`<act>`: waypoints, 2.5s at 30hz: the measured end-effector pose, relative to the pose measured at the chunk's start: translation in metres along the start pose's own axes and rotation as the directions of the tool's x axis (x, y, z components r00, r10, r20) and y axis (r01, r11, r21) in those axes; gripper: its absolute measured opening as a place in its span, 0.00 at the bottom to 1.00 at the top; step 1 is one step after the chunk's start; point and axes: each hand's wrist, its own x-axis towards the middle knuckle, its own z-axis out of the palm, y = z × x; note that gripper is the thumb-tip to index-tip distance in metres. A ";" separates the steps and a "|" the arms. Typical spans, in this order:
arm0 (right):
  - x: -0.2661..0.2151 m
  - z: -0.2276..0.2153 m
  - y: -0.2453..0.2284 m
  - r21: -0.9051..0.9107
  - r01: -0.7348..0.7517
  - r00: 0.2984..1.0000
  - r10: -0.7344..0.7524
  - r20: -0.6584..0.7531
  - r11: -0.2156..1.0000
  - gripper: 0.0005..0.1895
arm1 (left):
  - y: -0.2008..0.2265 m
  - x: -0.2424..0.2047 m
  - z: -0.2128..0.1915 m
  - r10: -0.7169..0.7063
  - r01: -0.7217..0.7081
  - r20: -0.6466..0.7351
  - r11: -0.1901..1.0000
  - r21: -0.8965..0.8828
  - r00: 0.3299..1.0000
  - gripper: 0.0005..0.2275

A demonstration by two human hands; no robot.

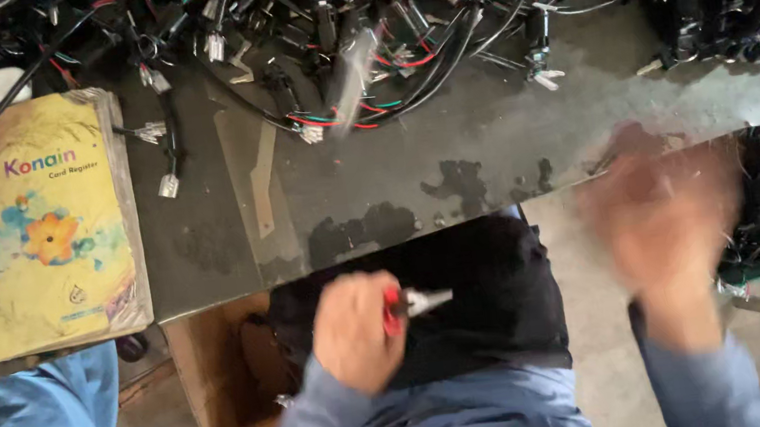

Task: The person repeatedly picks up black cables with white connectors from a pile on the table, uses red-handled pliers to strip the outer insulation near the connector, and then places the stripped cable back on the table. The process is repeated for multiple cables throughout the clip.

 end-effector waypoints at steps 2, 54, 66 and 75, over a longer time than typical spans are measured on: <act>0.007 -0.007 -0.012 -0.600 0.244 0.909 -0.396 -0.133 0.762 0.19 | 0.000 0.029 -0.010 0.050 -0.045 -0.049 0.994 0.103 0.998 0.12; -0.133 0.104 -0.041 0.290 -0.397 0.478 -0.073 0.875 0.871 0.12 | -0.037 0.229 -0.036 0.519 -0.390 -0.317 0.834 0.390 0.794 0.12; -0.052 0.098 -0.013 0.685 -0.540 0.814 0.097 0.573 0.489 0.31 | 0.054 0.018 -0.049 -0.379 0.443 0.233 0.705 -0.554 0.896 0.09; -0.047 0.092 -0.043 0.375 -0.205 0.880 0.003 0.474 0.904 0.25 | 0.064 -0.023 -0.007 -0.270 0.346 0.218 0.681 -0.645 0.938 0.12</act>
